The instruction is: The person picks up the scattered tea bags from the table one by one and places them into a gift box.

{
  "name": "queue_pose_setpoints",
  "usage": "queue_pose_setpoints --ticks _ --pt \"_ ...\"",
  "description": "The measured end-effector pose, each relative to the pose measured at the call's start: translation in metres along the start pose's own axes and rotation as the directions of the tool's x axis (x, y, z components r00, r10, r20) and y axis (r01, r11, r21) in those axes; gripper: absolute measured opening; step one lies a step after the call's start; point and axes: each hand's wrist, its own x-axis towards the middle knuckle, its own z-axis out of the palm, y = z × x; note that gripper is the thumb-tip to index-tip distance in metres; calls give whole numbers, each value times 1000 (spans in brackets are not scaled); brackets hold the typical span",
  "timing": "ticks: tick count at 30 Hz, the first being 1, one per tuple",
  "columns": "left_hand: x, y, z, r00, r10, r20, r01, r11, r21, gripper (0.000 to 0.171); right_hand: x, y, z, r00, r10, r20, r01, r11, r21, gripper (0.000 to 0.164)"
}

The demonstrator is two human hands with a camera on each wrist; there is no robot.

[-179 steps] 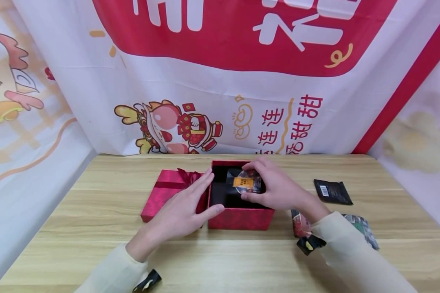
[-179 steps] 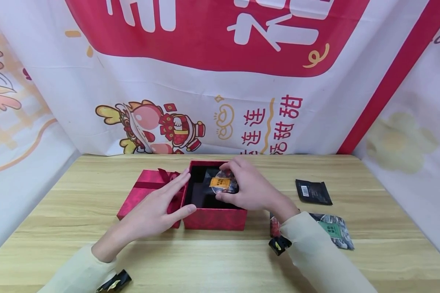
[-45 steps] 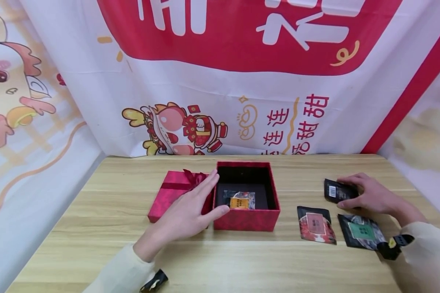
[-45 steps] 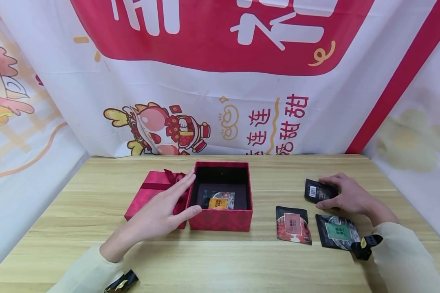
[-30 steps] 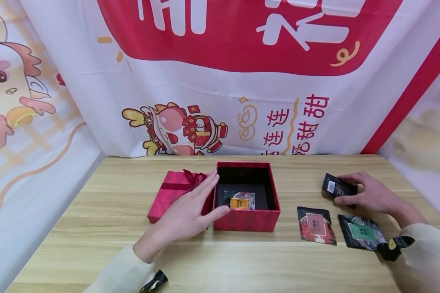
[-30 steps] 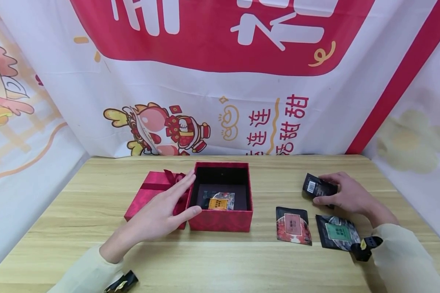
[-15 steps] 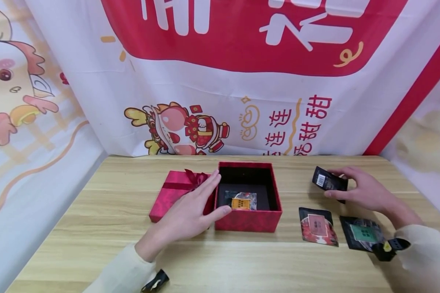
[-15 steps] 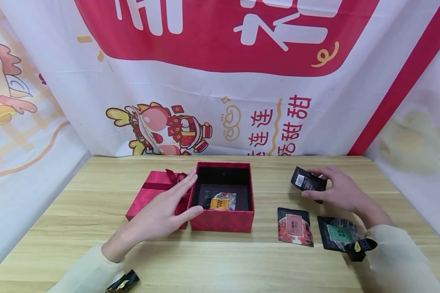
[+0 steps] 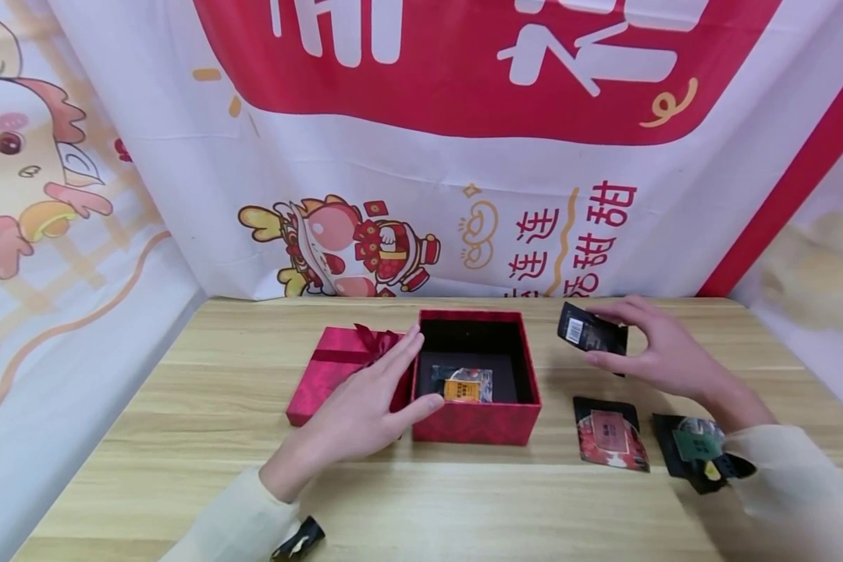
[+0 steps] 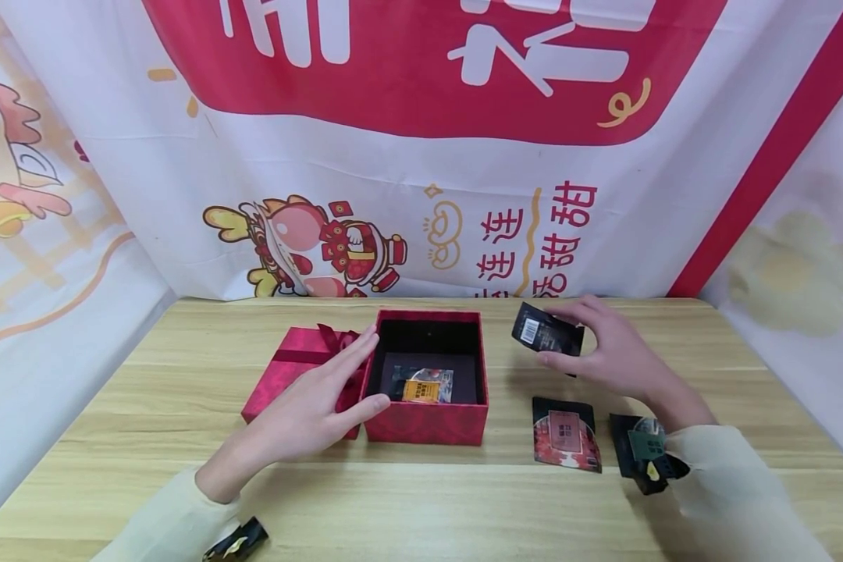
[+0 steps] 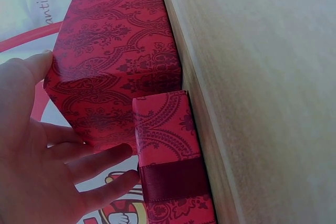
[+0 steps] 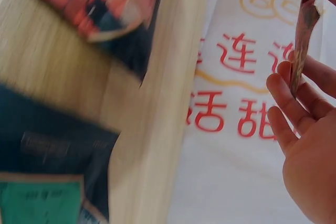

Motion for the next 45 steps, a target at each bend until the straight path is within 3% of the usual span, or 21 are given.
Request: queue_pose_setpoints --ticks 10,18,31,45 --pt "0 0 1 1000 0 5 0 1000 1 89 9 -34 11 998 -66 -9 66 997 38 67" --pt "3 1 3 1000 12 7 -12 1000 1 89 16 -49 23 989 -143 -42 146 987 73 65" --pt "2 0 1 1000 2 6 -2 1000 8 89 31 -78 41 982 -186 -7 186 975 125 67" --pt "2 0 -1 1000 5 3 -5 1000 13 90 41 -96 61 966 -258 19 256 962 95 68"
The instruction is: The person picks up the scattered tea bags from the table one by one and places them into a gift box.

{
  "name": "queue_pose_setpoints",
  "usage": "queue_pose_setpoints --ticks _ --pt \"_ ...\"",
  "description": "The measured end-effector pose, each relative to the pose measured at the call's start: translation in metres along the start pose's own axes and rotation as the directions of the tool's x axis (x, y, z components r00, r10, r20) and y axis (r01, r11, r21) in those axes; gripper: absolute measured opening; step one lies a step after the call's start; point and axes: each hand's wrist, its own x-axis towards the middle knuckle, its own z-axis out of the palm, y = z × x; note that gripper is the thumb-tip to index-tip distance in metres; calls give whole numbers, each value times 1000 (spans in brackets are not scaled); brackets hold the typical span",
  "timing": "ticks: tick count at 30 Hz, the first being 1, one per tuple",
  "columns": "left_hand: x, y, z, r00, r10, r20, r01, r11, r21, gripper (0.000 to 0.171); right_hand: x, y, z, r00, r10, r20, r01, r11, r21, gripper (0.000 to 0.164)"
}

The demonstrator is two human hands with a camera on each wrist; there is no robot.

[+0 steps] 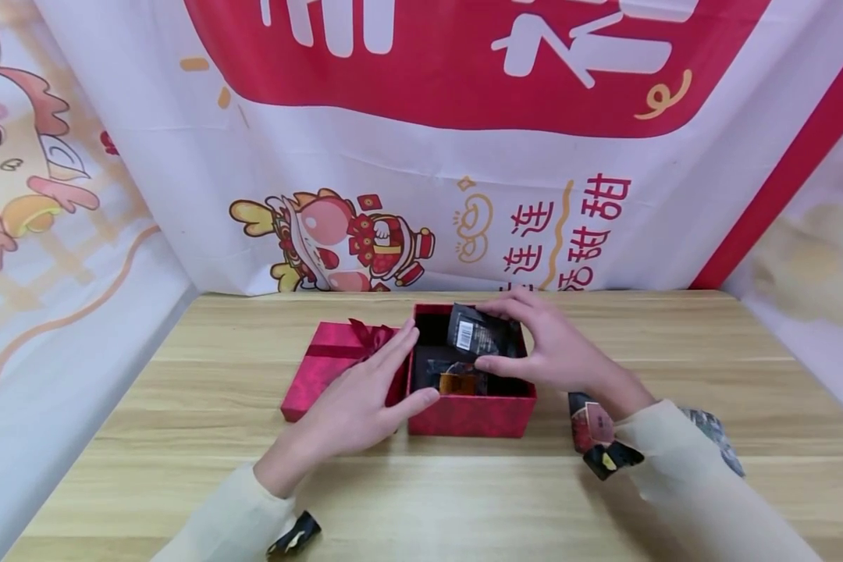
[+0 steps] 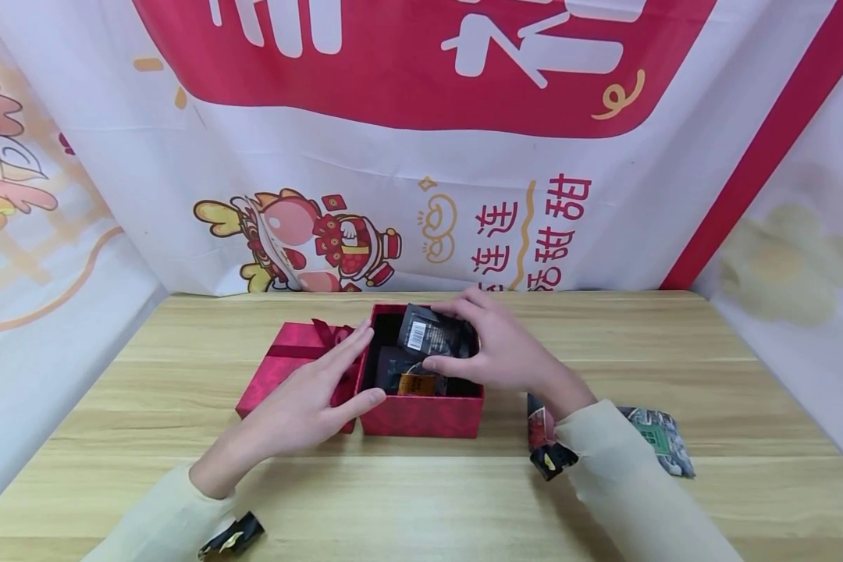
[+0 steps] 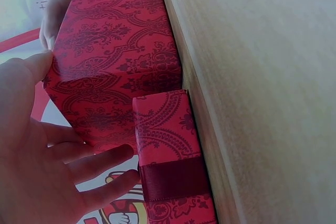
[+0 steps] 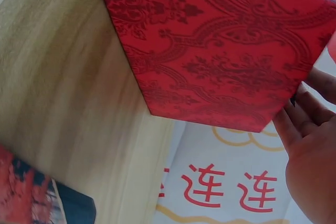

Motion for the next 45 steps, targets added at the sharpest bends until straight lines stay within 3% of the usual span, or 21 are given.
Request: queue_pose_setpoints --ticks 16,32,45 --pt "-2 -1 -1 1000 -11 5 11 1000 7 92 3 0 17 999 -13 41 17 995 -94 71" --pt "-7 -3 -6 1000 -21 -5 21 1000 13 92 8 -8 21 993 2 118 22 978 -207 74" --pt "-2 1 -1 1000 -12 9 12 1000 -7 90 3 -5 17 990 41 132 -8 970 -242 77"
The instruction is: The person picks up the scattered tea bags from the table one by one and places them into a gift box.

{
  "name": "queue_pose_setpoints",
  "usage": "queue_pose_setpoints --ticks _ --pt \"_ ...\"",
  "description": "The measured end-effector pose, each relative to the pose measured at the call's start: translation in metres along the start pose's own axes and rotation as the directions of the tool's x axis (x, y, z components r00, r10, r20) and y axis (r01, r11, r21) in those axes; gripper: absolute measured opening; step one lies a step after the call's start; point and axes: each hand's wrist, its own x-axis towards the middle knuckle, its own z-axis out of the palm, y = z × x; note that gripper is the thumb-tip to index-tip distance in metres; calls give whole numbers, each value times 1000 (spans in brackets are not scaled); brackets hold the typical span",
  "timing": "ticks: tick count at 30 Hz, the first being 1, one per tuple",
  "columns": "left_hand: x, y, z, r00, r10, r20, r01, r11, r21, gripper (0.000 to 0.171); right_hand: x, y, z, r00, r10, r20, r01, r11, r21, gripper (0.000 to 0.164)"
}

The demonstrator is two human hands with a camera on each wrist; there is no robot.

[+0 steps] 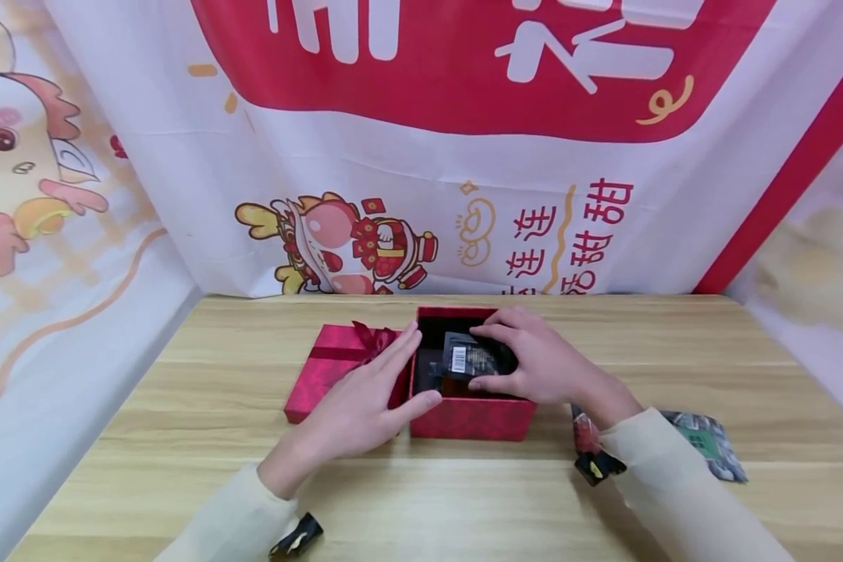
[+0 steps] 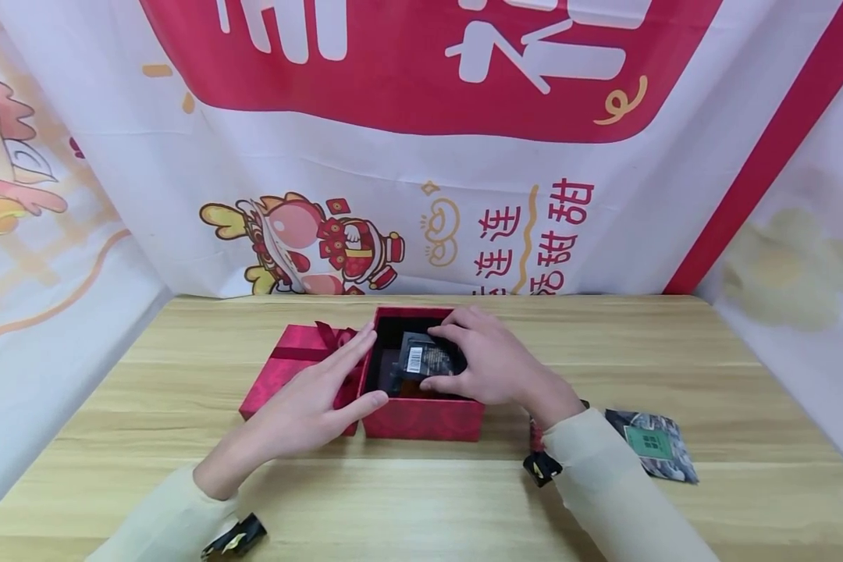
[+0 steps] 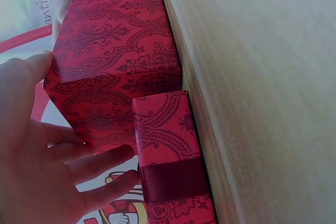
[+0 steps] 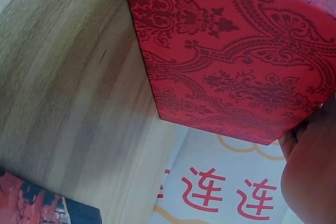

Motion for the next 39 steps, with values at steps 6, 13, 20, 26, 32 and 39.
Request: queue_pose_setpoints --ticks 6,13,20,26,32,39 --pt "1 1 2 1000 18 -11 -17 1000 13 89 -1 1 1 999 -37 -15 37 999 -39 77" --pt "-1 -1 -1 1000 0 -12 0 1000 13 90 -7 9 2 987 31 -159 0 981 195 61" --pt "1 0 0 1000 15 -14 -15 1000 8 90 -42 32 -15 945 157 -287 -49 935 350 48" --pt "1 0 1 1000 16 -13 -16 1000 8 89 -78 51 -23 936 196 -293 -105 949 298 51" --pt "1 0 1 1000 20 -5 -20 1000 18 91 -108 65 -24 929 263 -259 -191 943 271 58" --pt "1 -1 2 1000 19 -10 -19 1000 19 91 -131 76 -22 938 264 -224 -203 943 262 65"
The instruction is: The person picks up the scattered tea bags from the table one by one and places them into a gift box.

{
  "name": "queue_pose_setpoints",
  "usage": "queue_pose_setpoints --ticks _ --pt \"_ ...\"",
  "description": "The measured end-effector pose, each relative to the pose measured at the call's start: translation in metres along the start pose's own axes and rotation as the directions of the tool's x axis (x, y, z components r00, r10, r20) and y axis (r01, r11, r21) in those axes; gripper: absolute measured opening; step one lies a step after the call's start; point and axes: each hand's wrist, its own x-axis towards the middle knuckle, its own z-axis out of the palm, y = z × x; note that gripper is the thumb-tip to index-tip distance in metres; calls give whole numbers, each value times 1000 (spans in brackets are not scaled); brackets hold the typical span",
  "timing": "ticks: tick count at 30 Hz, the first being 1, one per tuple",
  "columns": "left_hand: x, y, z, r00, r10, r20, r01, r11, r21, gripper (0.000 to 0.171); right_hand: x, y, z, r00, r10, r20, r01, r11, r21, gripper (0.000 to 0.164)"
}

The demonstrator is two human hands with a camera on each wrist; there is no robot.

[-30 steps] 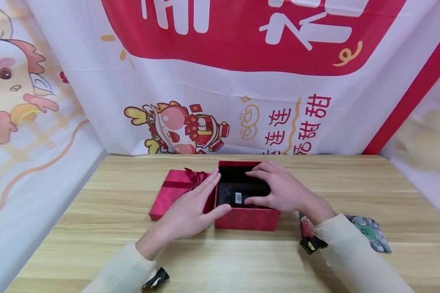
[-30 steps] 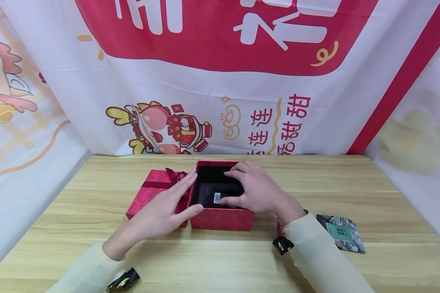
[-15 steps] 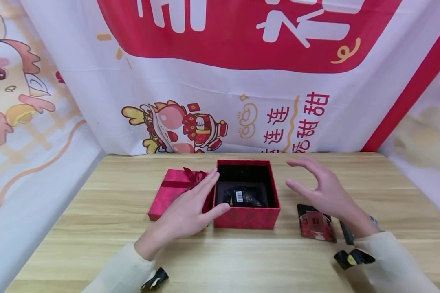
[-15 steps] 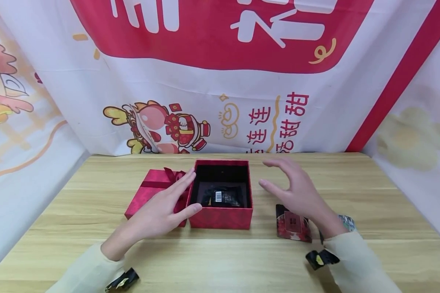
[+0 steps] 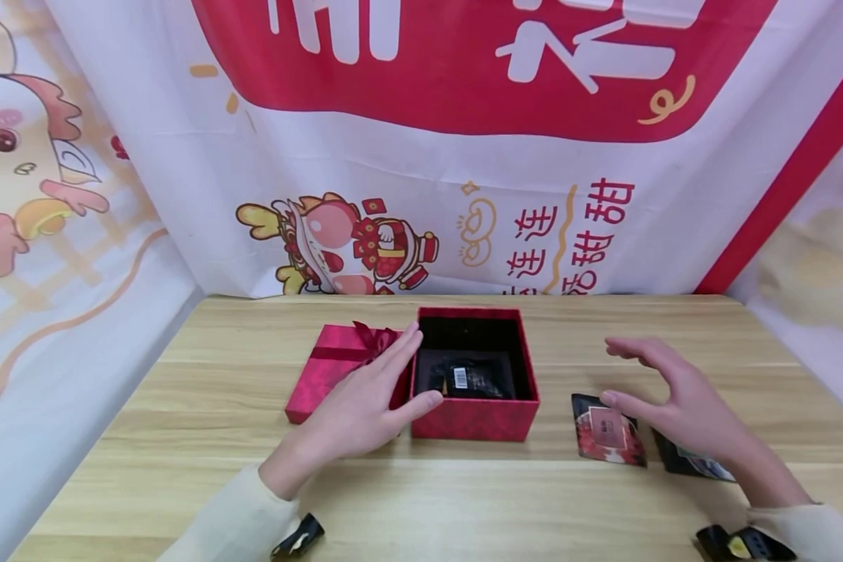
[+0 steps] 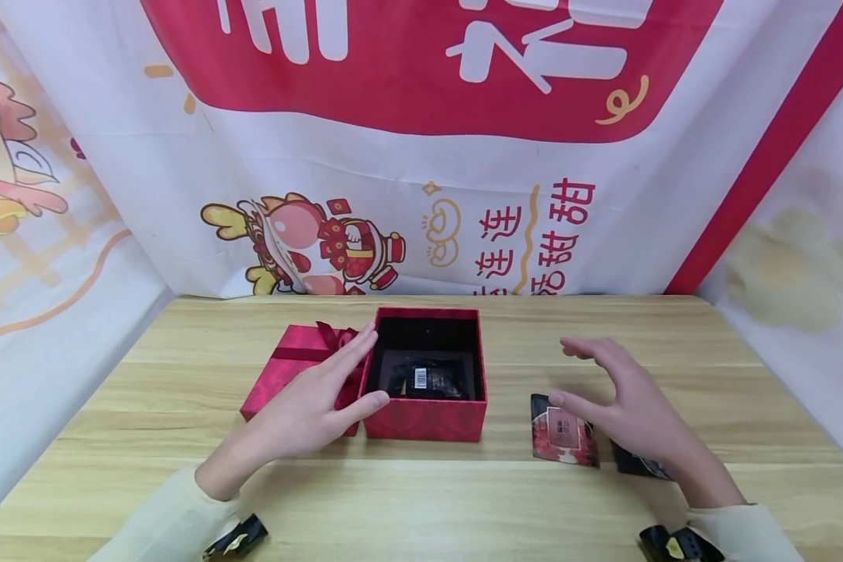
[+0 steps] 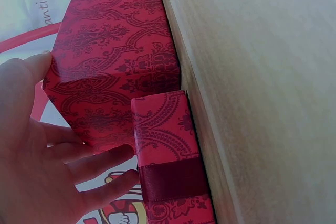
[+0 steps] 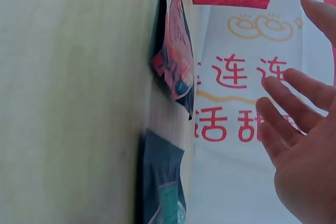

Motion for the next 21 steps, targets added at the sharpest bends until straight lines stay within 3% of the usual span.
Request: queue_pose_setpoints --ticks 12,21 --pt "-1 2 -1 1000 -3 -1 3 1000 -11 89 -10 15 -4 998 0 61 -1 1000 25 72" --pt "-1 1 -1 1000 -2 -1 2 1000 -7 90 -10 20 -6 972 56 227 -42 997 -68 77"
